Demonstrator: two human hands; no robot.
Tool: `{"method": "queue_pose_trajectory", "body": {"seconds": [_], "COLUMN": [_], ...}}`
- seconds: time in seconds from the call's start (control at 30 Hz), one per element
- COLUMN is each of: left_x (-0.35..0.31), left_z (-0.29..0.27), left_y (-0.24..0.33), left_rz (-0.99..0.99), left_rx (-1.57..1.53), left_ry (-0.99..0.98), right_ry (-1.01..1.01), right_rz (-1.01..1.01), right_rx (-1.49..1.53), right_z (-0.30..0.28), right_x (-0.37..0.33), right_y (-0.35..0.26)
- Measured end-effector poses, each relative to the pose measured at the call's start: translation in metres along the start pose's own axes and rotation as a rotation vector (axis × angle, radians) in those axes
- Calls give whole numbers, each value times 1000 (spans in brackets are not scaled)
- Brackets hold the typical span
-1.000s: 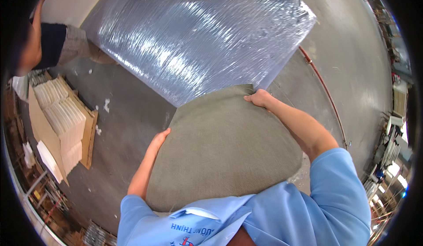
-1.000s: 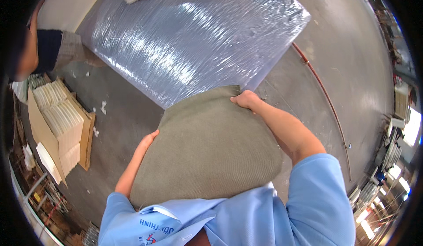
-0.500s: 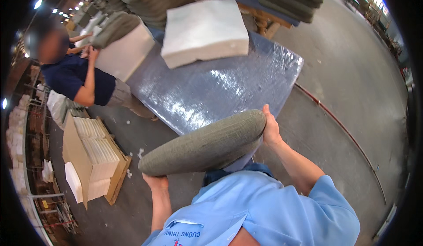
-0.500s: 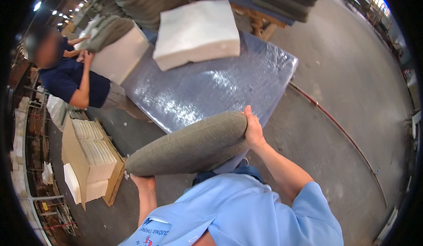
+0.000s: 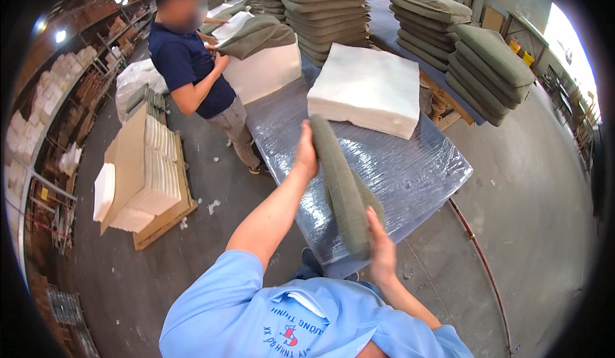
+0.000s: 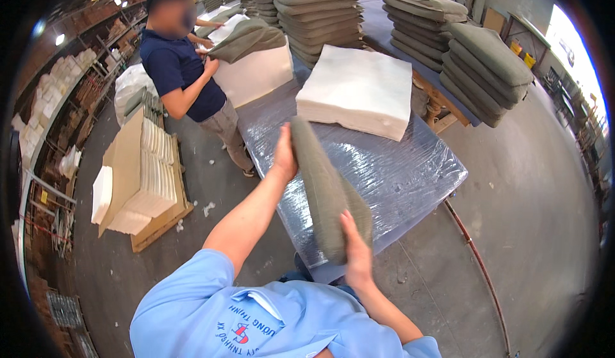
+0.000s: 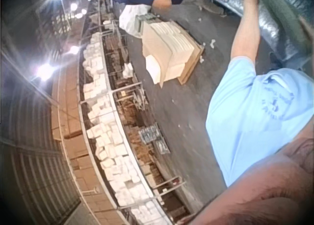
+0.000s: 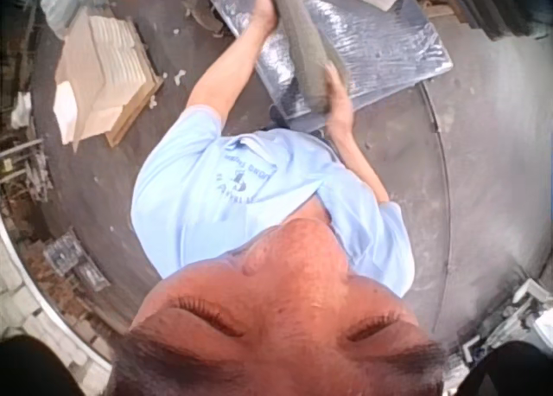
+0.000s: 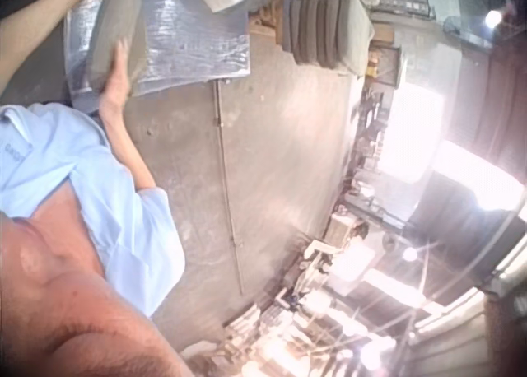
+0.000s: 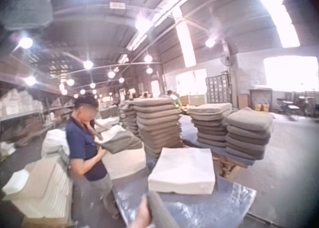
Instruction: The person repeatedly inserts rectangular foam inserts into gray fabric cushion covers by hand, aligns the edges, and places the finished cushions on a nearby stack. A coworker performs the same task across the table.
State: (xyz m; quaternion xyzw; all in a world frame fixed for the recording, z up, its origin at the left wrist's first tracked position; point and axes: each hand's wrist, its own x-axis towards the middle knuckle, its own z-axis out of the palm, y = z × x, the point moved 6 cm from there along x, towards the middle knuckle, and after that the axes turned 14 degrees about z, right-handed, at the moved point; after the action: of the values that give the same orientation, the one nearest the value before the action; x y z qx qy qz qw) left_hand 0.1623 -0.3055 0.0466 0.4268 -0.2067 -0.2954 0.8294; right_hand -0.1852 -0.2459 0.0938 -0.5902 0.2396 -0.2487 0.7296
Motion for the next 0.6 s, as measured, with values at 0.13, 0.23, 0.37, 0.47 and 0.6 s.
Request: {"method": "queue_pose_trajectory", "body": {"seconds": [0.13,0.23,0.37,0.47,0.6], "left_x": [-71,-122,-123,-114,-110], "left_z": [36,47,84,91,65], "left_y": [-12,-17,20,37,15], "left_rz": [-126,-106,-167,-99,-73], "left_rx": [4,15,-36,4,195], "left_ry": [-88,-96,-122,-220,-315], "right_ry": [-33,-61,-62,35,86], "right_rz": [-94,36,130,130,96], "right_rx": [-382,-145,68,158,176], "right_z": [36,37,41,57,62], "right_x": [39,71,86,84,77], "right_y": [1,-6,-13,-13,2]}}
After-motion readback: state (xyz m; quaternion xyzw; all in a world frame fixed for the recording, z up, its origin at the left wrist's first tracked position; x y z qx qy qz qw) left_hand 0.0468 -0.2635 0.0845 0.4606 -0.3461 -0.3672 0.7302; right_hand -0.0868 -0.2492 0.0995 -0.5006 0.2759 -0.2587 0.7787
